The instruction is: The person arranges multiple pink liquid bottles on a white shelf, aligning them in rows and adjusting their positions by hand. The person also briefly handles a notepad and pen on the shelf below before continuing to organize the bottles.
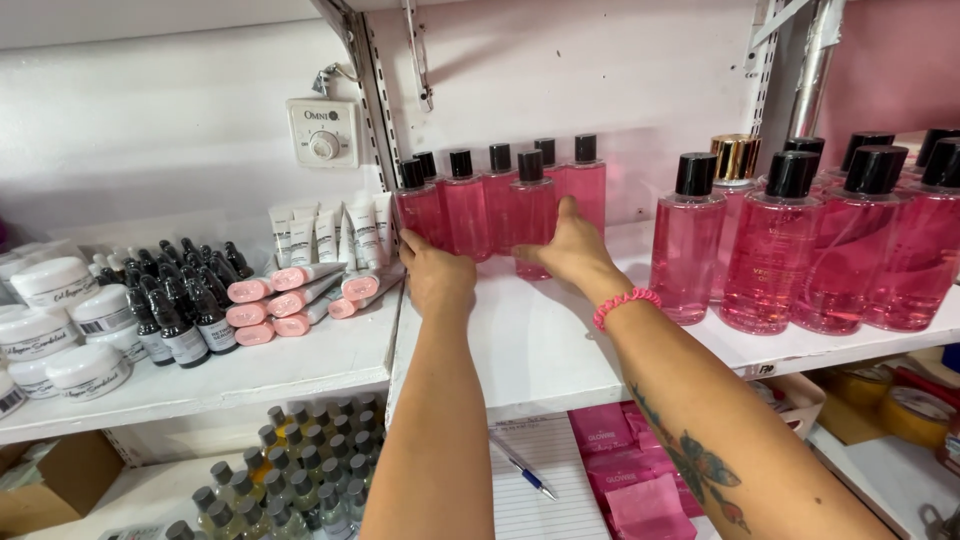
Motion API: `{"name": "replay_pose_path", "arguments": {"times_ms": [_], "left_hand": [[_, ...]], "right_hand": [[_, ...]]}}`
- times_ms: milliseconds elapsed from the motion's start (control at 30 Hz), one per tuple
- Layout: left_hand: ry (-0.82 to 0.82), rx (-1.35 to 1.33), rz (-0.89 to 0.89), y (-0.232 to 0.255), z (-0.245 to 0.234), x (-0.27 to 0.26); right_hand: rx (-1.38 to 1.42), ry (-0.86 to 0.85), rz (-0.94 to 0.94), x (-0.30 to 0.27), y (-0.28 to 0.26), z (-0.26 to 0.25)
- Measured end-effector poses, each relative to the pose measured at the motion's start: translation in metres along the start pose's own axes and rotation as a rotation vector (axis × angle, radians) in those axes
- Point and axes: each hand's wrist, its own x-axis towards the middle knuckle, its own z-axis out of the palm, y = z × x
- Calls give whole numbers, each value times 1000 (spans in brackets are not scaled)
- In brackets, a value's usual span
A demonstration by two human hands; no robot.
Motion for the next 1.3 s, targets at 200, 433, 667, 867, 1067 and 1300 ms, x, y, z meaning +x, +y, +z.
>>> {"name": "replay_pose_path", "arguments": {"times_ms": [200, 433, 667, 867, 1067, 1300], "left_hand": [[-15, -38, -48, -14, 3, 27], [-2, -37, -97, 1, -13, 15], [21, -148, -47, -5, -7, 21], [-36, 33, -36, 16, -22, 7], [-56, 126, 19, 20, -17, 5], [296, 15, 505, 35, -10, -11]], "right_hand": [[-37, 24, -75, 5, 5, -4], [15, -74, -43, -3, -5, -6], [247, -90, 37, -9, -11, -11], [299, -60, 99, 17, 24, 6], [230, -32, 157, 4, 10, -6], [140, -16, 87, -3, 2, -6]]}}
